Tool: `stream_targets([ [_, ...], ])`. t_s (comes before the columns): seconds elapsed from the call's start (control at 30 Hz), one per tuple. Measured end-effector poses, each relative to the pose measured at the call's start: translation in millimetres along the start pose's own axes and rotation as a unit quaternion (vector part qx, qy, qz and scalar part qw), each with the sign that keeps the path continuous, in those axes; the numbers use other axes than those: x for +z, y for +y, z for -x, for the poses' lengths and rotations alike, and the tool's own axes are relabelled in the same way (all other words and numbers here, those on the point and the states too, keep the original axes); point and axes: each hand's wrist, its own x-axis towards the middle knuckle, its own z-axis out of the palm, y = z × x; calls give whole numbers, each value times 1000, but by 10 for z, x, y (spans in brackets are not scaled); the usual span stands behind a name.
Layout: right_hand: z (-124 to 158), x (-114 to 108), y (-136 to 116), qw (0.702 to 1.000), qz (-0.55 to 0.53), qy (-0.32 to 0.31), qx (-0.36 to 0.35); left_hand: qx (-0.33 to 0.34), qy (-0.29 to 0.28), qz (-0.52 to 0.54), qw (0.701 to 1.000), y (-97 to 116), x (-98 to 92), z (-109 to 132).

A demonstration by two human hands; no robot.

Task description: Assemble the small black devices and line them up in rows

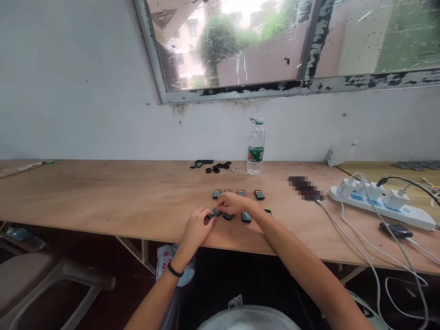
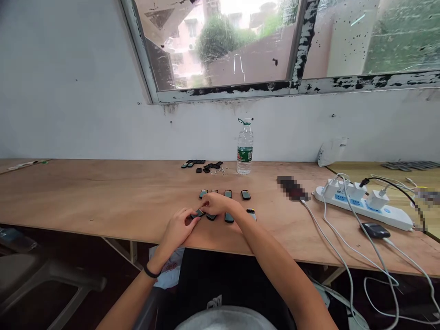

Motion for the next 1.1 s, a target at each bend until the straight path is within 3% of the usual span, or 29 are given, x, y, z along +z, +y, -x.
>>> stream_targets([
  [0.17,78,-192,169,999,-20,46,20,2,17,8,1000,-18,-4,21],
  [0.3,251,-385,297,999,-32,18,22,1,33,2,999,-12,2,38],
  [0.47,577,-496,275,998,-33,-6,55,40,44,4,998,46,-31,39],
  [0.67,855,-531,239,994,-25,-42,93,86,22,25,996,216,-50,59],
  [0.83,901,-454,197,989,12,-43,138,103,-31,19,994,456,41,45],
  [1.1,864,-334,333,993,25,-34,114,162,-92,33,982,707,245,-243],
])
